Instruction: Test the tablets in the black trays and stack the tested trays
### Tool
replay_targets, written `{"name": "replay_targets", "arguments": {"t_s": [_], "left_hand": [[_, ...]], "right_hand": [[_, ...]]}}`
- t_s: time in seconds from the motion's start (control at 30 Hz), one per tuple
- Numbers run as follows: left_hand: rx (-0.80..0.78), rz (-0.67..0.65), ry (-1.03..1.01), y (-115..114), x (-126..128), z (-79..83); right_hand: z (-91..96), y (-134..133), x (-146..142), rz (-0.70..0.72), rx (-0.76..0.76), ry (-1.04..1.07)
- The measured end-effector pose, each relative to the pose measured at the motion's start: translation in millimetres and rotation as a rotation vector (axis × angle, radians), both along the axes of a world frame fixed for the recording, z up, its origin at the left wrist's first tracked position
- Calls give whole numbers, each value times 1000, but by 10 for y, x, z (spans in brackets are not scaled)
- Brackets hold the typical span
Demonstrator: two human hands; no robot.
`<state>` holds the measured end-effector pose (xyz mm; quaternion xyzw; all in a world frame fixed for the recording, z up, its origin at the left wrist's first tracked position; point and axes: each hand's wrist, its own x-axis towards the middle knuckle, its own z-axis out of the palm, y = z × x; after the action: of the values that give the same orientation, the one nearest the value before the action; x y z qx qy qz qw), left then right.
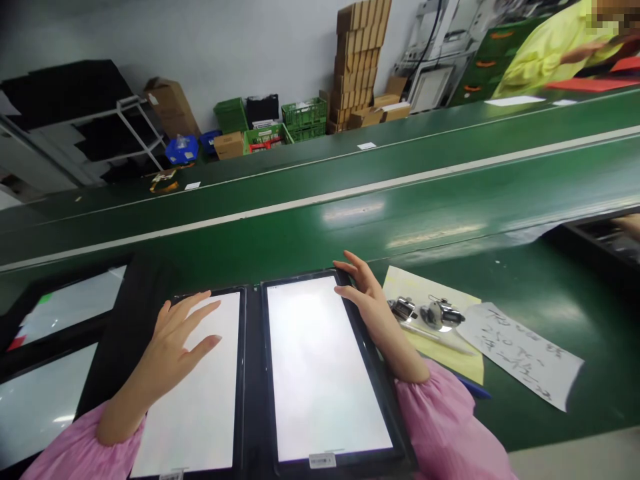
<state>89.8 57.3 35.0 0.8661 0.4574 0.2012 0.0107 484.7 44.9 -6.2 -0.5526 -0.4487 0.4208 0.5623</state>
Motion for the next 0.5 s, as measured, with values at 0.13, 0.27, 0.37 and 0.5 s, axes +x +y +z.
{"name": "replay_targets", "arguments": {"t_s": [0.13,0.27,0.37,0.5], "left_hand": [[-5,-3,21,-12,-2,12],[-20,-69,5,-24,47,43],[-57,-127,40,-33,127,89],[-65,-15,-3,-197,-17,198]], "right_hand": [[-2,-20,7,19,7,1],[-12,8,-10,41,11,13],[34,38,-31,18,-17,-2],[36,-162,94,-51,-66,-44]]}}
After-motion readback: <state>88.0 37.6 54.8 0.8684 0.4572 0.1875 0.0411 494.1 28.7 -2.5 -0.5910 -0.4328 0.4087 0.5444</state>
